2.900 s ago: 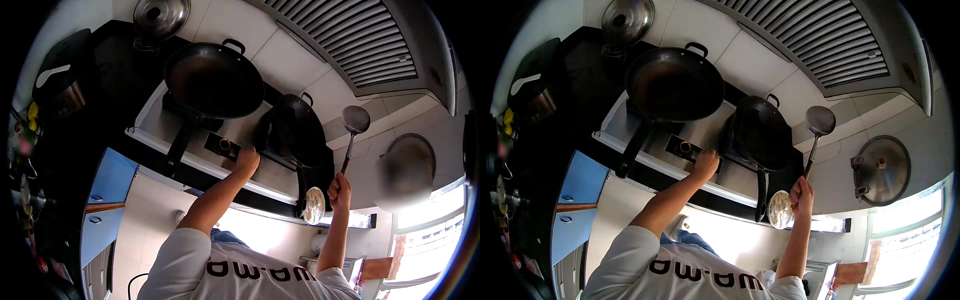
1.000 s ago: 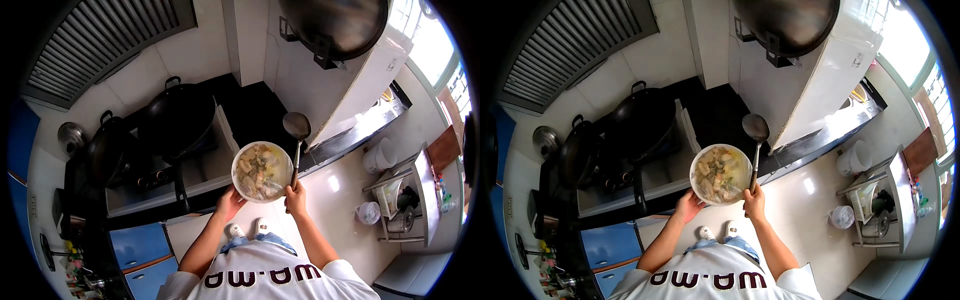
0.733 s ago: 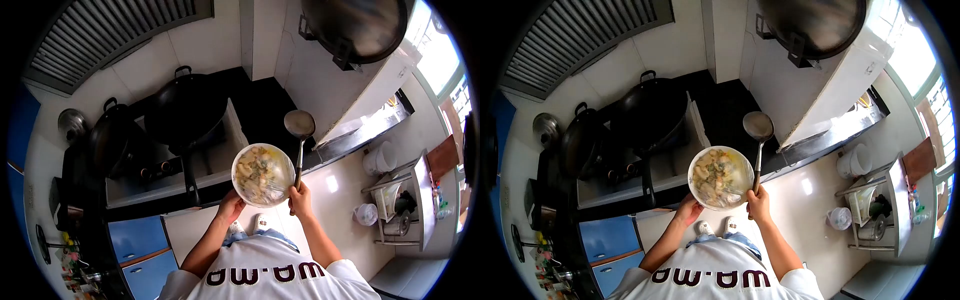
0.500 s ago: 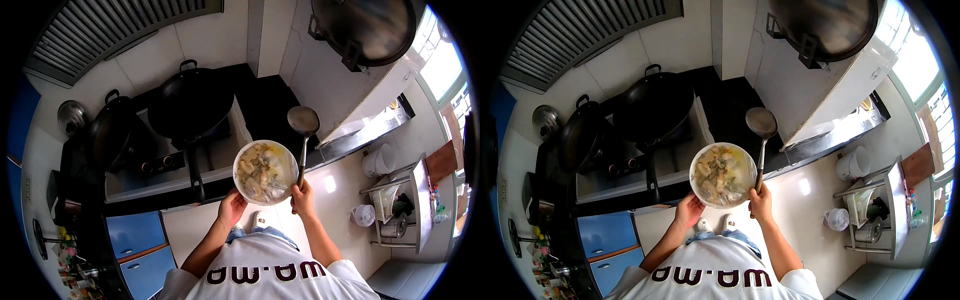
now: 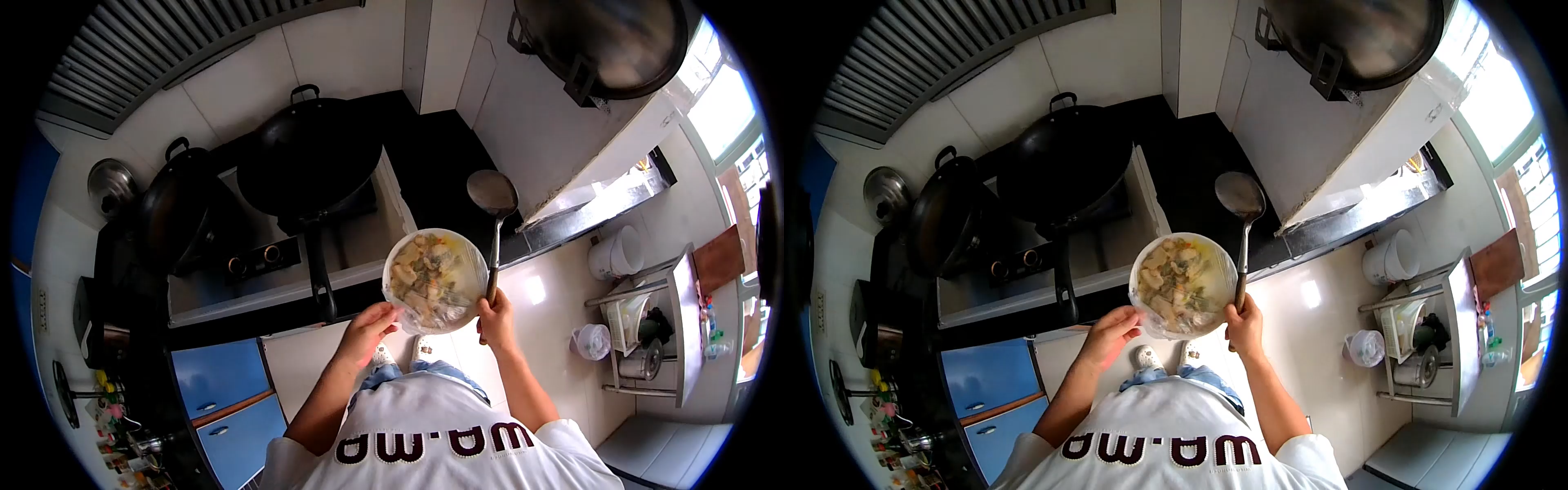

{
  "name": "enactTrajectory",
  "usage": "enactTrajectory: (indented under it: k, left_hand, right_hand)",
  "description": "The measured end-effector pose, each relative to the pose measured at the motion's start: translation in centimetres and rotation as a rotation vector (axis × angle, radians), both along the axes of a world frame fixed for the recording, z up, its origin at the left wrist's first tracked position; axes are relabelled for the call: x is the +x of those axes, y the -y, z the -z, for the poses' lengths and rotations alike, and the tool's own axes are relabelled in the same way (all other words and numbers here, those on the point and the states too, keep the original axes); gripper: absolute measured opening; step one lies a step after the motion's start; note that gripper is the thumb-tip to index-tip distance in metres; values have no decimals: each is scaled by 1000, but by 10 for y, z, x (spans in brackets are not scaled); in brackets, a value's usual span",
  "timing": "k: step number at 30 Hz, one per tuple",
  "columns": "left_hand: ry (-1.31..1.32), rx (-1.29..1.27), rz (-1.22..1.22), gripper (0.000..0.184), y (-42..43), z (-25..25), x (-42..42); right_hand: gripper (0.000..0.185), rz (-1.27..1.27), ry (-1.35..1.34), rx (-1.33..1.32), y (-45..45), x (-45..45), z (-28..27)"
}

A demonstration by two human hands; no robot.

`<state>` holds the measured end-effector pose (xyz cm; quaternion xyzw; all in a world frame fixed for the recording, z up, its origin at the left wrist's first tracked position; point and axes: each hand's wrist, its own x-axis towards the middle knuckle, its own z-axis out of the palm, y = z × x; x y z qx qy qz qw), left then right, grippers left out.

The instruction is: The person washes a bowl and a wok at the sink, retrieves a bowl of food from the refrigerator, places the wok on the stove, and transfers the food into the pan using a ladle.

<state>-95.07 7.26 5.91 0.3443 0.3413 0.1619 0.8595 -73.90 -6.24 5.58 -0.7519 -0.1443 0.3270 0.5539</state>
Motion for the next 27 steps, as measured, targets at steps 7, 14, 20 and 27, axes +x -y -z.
enactTrajectory:
  k: [7, 14, 20, 27]
  left_hand:
    - [-6, 296, 137, 66, 50, -31, 35]
    - [414, -405, 144, 70, 55, -54, 33]
    - [177, 37, 294, 59, -3, -77, 52]
    - [-250, 891, -104, 23, -12, -14, 16]
  right_hand:
    - [13, 31, -67, -32, -4, -14, 2]
    - [10, 118, -68, 49, -9, -4, 4]
    - [11, 113, -68, 67, -15, -6, -11]
    - [9, 106, -51, 84, -10, 3, -20]
